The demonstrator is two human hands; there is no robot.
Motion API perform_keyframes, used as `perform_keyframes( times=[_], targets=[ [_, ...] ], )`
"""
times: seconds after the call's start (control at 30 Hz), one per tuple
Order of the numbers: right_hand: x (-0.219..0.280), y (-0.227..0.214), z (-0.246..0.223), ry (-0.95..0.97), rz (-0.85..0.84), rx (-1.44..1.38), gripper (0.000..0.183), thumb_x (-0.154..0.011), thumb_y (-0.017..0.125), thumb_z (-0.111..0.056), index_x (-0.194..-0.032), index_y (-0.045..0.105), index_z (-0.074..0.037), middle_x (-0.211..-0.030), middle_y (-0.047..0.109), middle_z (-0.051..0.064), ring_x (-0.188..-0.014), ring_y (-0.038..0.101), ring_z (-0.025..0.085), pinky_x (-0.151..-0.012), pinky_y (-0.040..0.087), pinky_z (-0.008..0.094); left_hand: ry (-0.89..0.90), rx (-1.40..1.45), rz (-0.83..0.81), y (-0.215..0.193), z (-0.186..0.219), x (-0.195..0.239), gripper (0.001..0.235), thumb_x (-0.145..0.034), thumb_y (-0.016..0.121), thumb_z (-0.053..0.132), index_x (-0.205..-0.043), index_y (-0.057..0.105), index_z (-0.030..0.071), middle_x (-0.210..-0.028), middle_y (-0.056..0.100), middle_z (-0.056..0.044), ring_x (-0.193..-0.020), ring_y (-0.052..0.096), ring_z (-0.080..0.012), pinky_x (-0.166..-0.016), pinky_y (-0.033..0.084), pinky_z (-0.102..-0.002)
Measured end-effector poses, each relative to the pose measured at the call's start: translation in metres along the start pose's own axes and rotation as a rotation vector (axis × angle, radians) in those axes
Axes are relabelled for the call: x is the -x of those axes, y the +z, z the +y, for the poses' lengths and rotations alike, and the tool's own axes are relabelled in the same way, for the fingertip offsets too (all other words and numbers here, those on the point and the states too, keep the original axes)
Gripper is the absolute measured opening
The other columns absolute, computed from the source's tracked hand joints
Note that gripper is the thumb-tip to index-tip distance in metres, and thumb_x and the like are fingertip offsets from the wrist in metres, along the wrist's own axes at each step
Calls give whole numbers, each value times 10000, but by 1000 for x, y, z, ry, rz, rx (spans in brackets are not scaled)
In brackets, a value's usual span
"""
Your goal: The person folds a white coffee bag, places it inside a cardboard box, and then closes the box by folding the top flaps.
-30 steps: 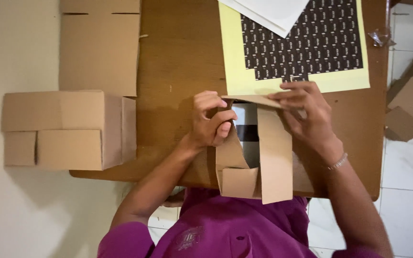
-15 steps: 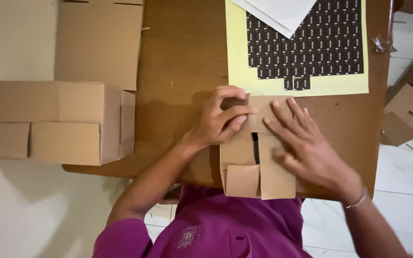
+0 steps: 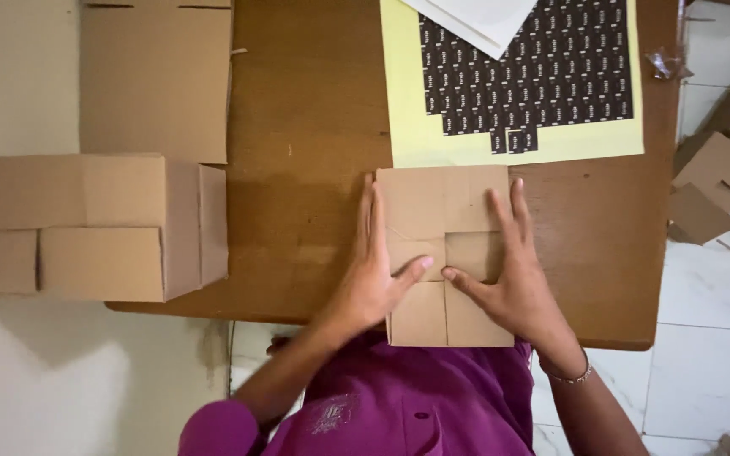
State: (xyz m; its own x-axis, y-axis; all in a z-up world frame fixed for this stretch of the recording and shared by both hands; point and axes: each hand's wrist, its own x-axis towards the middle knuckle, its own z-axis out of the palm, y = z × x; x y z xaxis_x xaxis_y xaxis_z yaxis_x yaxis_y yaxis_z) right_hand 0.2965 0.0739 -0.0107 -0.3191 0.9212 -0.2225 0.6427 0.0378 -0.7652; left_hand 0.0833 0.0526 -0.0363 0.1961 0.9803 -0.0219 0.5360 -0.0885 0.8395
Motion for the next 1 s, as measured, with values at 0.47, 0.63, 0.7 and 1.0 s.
perform_keyframes(
  times=[0.47,0.63,0.7,1.0],
  targets=[
    [18,11,-6,50,233,-580,688,-1046,366,-288,-1626,106,-24,-1691,117,254,-1543,65,427,-1232,74,572,-93,384,3,-6,12,19,1004,-980,636,313,-1612,-79,-1,-1639,-10,-364,-1516,25,-563,-1212,66,-666],
    [18,31,6,176,300,-624,631,-1067,309,-342,-1638,143,-131,-1713,139,109,-1572,94,280,-1269,92,473,-19,328,91,-13,7,21,924,-991,648,304,-1640,34,67,-1656,101,-315,-1535,108,-508,-1227,114,-630],
    [18,36,17,268,304,-628,619,-1067,287,-405,-1637,194,-181,-1709,187,63,-1570,133,252,-1268,113,472,15,326,113,-15,0,23,878,-998,646,289,-1647,90,86,-1672,124,-278,-1547,138,-472,-1237,135,-601],
    [-5,44,12,-35,590,-786,663,-1079,428,-390,-1624,202,-89,-1590,322,132,-1474,359,263,-1232,301,495,-15,261,332,-6,-3,34,795,-1013,578,400,-1630,203,68,-1593,335,-307,-1426,383,-525,-1129,371,-634]
  ],
)
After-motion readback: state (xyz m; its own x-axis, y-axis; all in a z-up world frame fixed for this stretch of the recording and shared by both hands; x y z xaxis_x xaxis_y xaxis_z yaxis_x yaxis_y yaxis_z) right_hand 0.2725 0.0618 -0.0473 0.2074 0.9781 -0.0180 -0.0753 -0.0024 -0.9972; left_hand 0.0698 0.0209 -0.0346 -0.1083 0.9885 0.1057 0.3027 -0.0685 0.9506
